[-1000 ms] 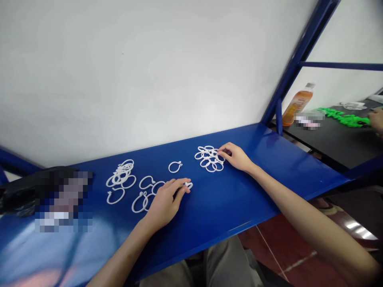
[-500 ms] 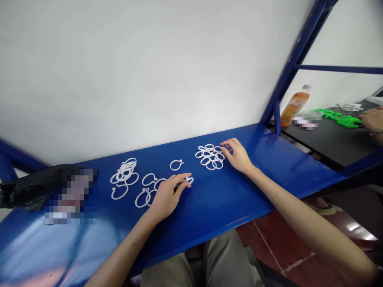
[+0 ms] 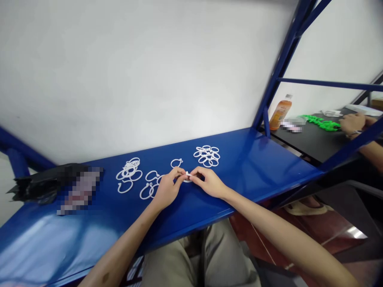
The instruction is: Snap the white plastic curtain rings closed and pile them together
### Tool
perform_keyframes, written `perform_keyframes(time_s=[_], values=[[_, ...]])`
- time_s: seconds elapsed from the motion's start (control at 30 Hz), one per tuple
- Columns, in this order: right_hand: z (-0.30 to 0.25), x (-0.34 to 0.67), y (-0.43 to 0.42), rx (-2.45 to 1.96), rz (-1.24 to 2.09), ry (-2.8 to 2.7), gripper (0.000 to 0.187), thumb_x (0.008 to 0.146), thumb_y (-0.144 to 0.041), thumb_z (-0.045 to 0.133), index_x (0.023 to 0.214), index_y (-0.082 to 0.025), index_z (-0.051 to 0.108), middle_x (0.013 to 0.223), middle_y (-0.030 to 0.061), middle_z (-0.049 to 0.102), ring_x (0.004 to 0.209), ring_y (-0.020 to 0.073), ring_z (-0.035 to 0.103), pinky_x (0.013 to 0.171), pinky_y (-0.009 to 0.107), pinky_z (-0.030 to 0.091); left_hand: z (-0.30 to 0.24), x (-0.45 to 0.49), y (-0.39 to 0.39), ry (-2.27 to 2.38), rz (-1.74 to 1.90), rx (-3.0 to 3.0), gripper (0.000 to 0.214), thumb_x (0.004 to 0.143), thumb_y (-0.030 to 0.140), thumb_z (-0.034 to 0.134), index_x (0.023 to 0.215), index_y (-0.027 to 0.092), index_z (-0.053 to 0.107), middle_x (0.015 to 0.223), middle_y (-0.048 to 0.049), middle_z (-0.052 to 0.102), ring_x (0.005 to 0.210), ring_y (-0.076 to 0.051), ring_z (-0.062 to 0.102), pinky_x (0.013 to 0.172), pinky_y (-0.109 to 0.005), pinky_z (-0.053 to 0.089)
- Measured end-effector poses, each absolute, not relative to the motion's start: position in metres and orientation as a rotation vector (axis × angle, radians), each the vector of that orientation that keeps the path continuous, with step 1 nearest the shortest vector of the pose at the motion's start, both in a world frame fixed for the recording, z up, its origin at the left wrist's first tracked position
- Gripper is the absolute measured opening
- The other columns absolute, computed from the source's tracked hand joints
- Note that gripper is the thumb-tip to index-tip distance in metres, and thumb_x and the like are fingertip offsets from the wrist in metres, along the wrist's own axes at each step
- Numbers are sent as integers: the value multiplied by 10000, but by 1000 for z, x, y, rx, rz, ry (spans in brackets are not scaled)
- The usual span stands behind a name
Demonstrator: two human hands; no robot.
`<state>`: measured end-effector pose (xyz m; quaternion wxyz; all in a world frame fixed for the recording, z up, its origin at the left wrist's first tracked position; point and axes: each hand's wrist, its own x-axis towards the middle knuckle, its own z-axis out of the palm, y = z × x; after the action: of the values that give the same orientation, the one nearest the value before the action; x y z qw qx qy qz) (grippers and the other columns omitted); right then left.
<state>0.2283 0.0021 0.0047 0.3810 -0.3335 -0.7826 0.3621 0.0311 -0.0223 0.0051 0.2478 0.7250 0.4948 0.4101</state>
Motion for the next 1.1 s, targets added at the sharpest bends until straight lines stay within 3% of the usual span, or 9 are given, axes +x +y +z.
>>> perform_keyframes(time_s=[0.17,0.37,0.47,0.6,0.73,0.9,1.1], values=[[0,234,3,-891,912,-1937,176,960,-351,612,977,-206,710,903,19,736,787,159,644,717,277,479,-2,29,-19,1395,1123,2130,145,953,358,560,963,230,627,911,-10,715,789,-162,672,767,-295,525],[-5,266,25,-929,514,-1928,194,967,-362,605,1002,-232,745,975,49,734,866,187,661,804,316,504,-2,24,-16,1607,972,2525,216,991,325,490,1065,213,658,1075,-75,715,1054,-260,612,954,-441,498],[-9,299,49,-993,333,-1881,238,959,-393,598,978,-221,763,933,70,711,844,202,663,789,335,518,-4,25,-14,1821,824,2616,304,981,291,478,1208,185,649,1231,-134,687,1147,-323,586,982,-509,475],[-12,334,75,-1175,393,-1774,238,926,-397,608,919,-201,743,865,46,738,756,194,668,741,328,526,-11,26,-9,1999,663,2620,470,975,298,451,1408,138,537,1444,-179,563,1307,-378,503,1056,-543,422],[-14,342,89,-1182,408,-1835,214,910,-377,615,910,-202,739,877,42,751,764,189,672,738,319,519,-14,24,-6,2039,590,2609,456,980,314,419,1370,131,570,1356,-185,629,1277,-362,529,1082,-528,396],[-16,337,95,-1087,326,-1943,180,933,-283,589,951,-204,750,950,61,737,836,188,670,794,331,517,-6,25,-9,2007,573,2600,380,977,336,426,1174,123,671,1165,-200,690,1125,-369,583,988,-525,434],[-18,335,92,-1049,315,-1980,178,935,-194,584,995,-208,751,970,58,725,866,181,680,814,322,523,-2,24,-10,2081,637,2638,319,969,371,462,947,163,702,951,-168,704,1030,-344,594,1015,-516,400]])
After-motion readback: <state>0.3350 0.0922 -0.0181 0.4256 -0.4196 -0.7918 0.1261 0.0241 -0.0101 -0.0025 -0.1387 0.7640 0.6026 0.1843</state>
